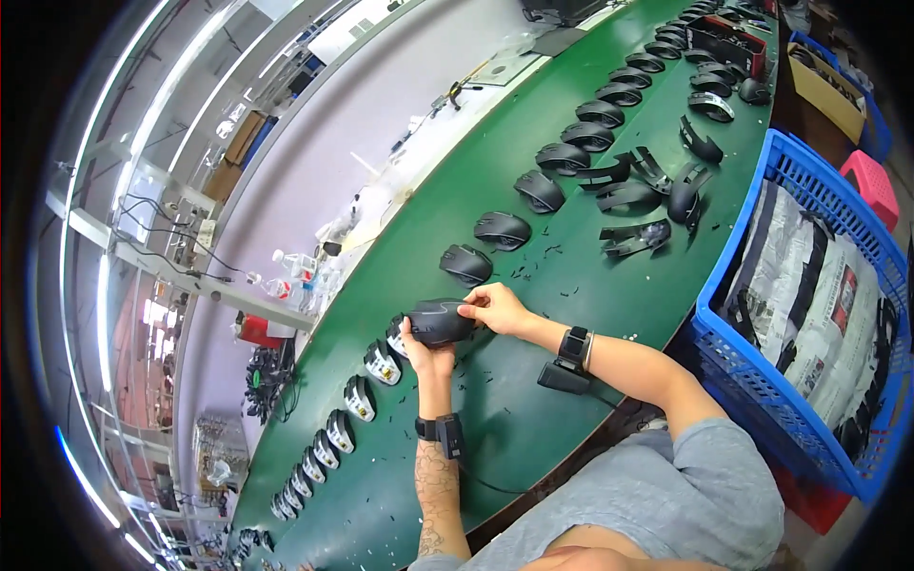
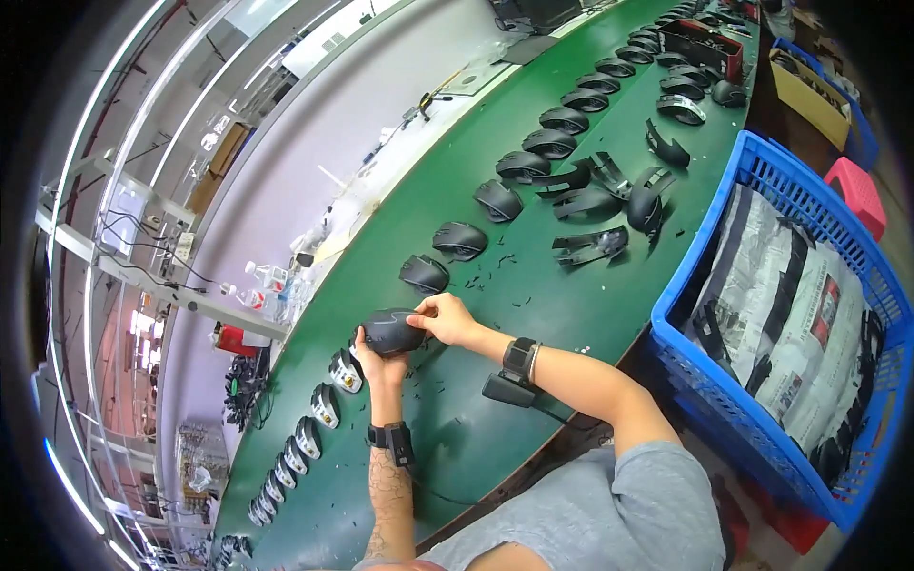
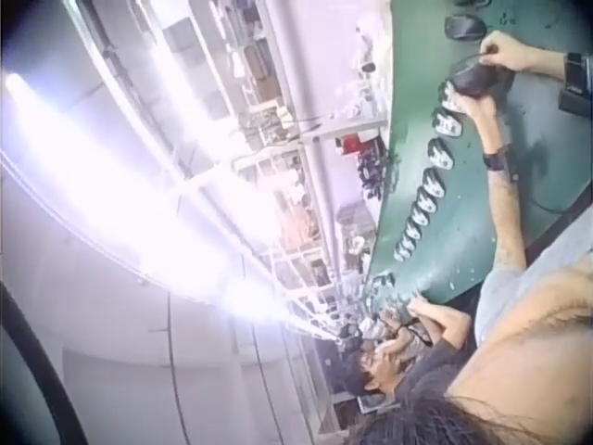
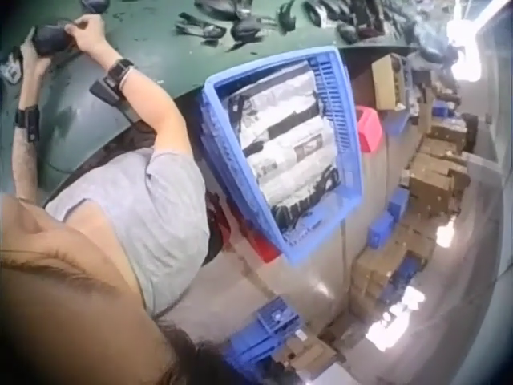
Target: Assemble the outer shells and internal components of computer mice on a production line.
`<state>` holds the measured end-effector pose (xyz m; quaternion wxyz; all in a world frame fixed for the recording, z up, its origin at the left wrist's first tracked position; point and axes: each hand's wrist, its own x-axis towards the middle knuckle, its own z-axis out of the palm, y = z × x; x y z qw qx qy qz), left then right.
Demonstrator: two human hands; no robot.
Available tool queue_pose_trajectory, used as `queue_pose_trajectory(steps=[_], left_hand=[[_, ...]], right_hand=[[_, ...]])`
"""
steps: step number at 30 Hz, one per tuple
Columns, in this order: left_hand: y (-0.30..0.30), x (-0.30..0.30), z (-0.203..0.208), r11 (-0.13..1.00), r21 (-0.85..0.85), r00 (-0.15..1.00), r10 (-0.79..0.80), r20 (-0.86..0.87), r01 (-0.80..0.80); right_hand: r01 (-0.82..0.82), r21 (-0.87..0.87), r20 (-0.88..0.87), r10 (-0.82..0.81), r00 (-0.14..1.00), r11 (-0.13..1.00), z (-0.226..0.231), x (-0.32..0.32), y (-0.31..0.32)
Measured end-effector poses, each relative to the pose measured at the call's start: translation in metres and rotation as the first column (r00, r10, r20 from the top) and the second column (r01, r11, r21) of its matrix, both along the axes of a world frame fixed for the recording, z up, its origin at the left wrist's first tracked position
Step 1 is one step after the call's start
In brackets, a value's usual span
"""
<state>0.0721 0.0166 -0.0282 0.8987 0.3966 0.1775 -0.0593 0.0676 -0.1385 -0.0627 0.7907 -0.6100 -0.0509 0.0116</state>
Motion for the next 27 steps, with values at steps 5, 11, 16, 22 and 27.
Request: queue_pose_trajectory(steps=[5,11,16,22,27], left_hand=[[-0.026,0.005,0.004,0.945,-0.193,0.965,-0.258,0.055,0.264],[-0.010,0.035,-0.022,0.981,0.073,0.983,-0.182,-0.013,0.182],[0.028,0.068,-0.040,0.989,0.045,0.988,-0.141,-0.066,0.144],[0.023,0.088,-0.044,0.682,0.730,0.989,-0.070,0.129,-0.047],[0.000,0.055,-0.038,-0.146,0.883,0.846,-0.391,0.362,-0.446]], right_hand=[[0.313,-0.169,0.071,-0.305,0.950,0.935,0.004,0.003,-0.017],[0.516,-0.781,0.404,-0.345,0.847,0.352,0.049,-0.014,-0.097],[0.384,-0.922,0.312,-0.505,0.805,0.042,0.044,-0.058,-0.171],[0.355,-0.926,0.299,-0.319,0.899,0.132,0.027,-0.076,-0.207],[0.335,-0.849,0.275,-0.200,0.941,0.409,0.061,-0.069,-0.175]])
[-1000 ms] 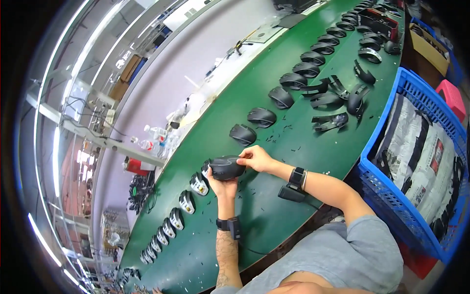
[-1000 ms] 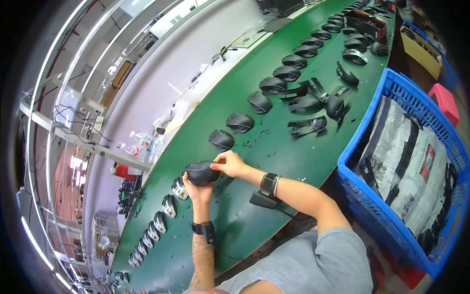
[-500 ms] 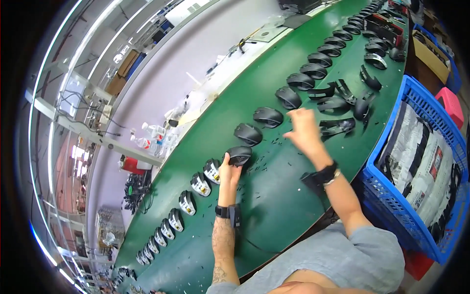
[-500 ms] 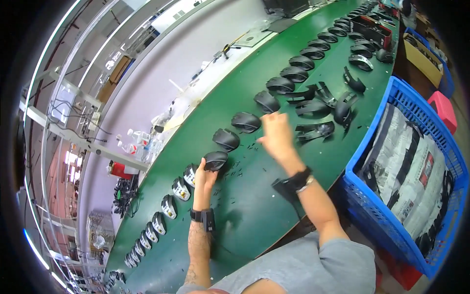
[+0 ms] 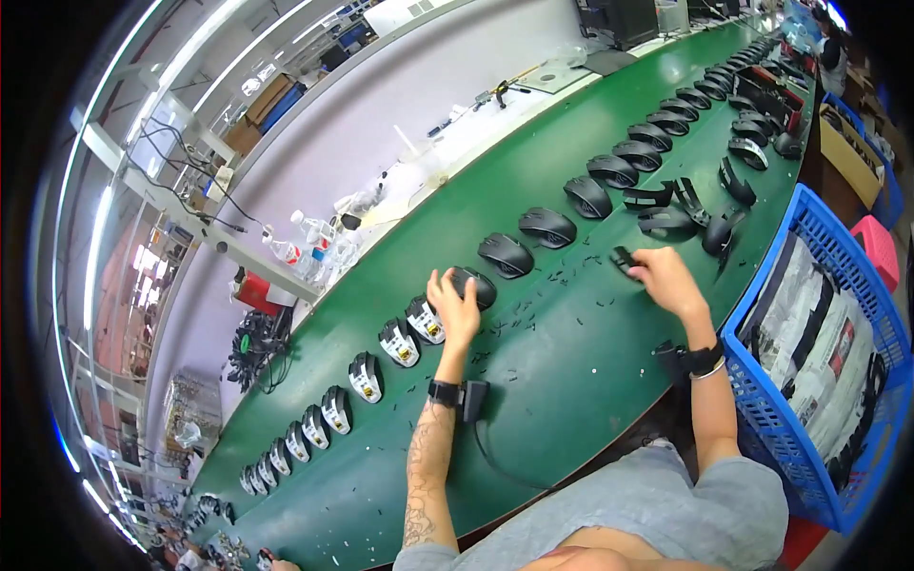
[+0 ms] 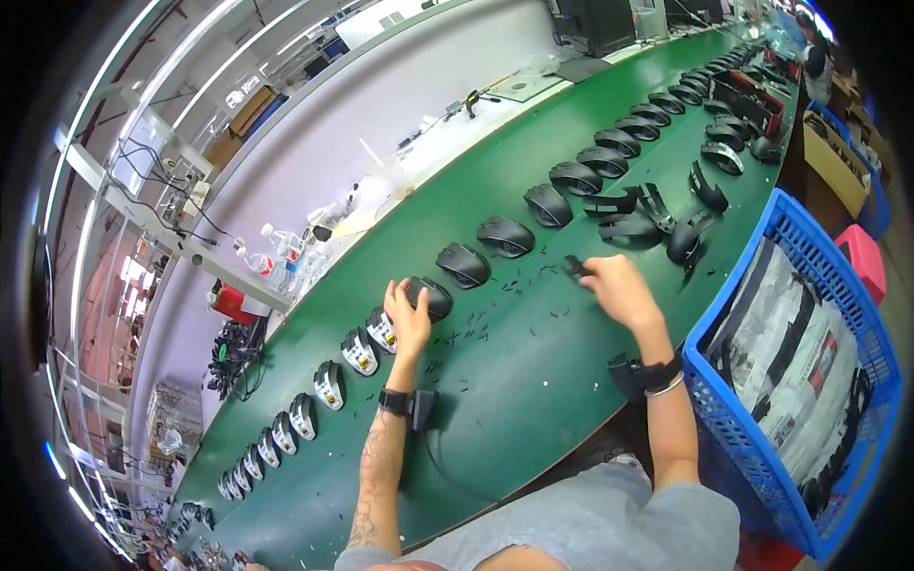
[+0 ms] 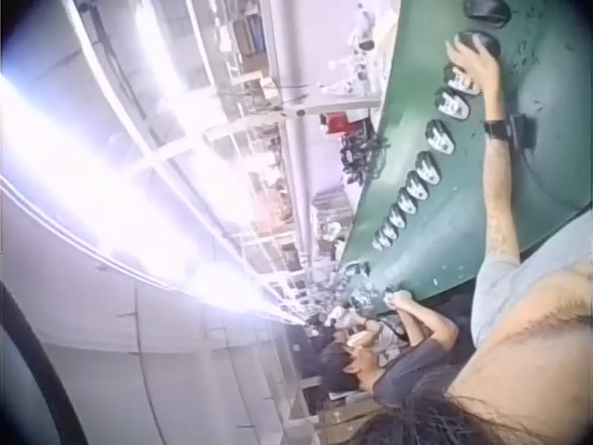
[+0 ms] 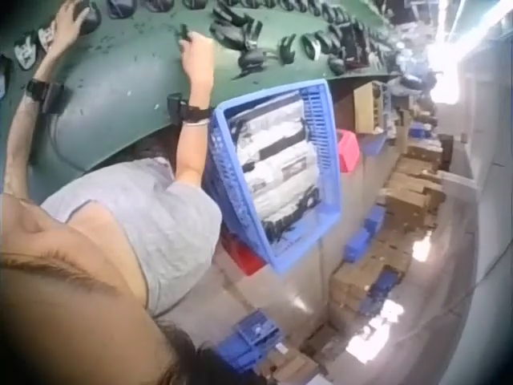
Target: Assemble the outer shells and internal components of computer mice on a production line.
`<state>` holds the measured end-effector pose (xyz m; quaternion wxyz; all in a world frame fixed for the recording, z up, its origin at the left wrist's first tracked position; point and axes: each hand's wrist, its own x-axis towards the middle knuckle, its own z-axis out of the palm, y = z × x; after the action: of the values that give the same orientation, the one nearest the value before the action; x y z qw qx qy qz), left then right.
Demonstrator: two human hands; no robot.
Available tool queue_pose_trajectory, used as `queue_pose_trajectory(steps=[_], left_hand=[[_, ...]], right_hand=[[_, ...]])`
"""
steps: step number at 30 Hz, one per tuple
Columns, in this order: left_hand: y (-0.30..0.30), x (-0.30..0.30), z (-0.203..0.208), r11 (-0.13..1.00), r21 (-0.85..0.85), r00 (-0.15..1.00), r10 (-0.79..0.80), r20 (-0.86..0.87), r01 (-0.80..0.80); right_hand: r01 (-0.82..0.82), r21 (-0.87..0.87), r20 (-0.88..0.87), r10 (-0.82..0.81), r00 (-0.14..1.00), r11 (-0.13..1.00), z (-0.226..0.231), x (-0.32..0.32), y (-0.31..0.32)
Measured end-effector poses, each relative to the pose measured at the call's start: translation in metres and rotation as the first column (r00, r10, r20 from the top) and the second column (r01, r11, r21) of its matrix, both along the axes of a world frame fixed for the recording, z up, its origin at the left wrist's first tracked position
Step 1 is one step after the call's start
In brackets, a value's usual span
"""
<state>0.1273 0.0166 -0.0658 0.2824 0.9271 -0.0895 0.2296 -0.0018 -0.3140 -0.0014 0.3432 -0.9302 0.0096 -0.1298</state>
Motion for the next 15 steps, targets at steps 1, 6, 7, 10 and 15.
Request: queue_pose_trajectory(steps=[1,6,7,10,15], left_hand=[[-0.009,-0.012,0.009,0.987,-0.061,0.987,-0.145,0.071,0.150],[-0.037,-0.068,0.047,0.334,-0.928,0.566,-0.802,-0.188,0.166],[-0.038,-0.073,0.049,0.410,-0.896,0.698,-0.692,-0.185,0.169],[-0.019,-0.066,0.030,0.430,-0.902,0.871,-0.455,-0.186,0.032],[-0.004,-0.064,0.027,0.385,-0.923,0.938,-0.323,-0.126,0.008]], right_hand=[[-0.107,0.096,0.032,0.105,0.994,0.990,0.005,0.005,0.012],[-0.486,0.362,-0.001,0.522,0.853,0.795,0.007,0.047,0.087],[-0.474,0.357,0.084,0.478,0.874,0.805,0.004,0.055,0.101],[-0.481,0.333,0.199,0.438,0.877,0.811,-0.004,0.071,0.138],[-0.609,0.216,0.243,0.563,0.790,0.763,0.001,0.066,0.167]])
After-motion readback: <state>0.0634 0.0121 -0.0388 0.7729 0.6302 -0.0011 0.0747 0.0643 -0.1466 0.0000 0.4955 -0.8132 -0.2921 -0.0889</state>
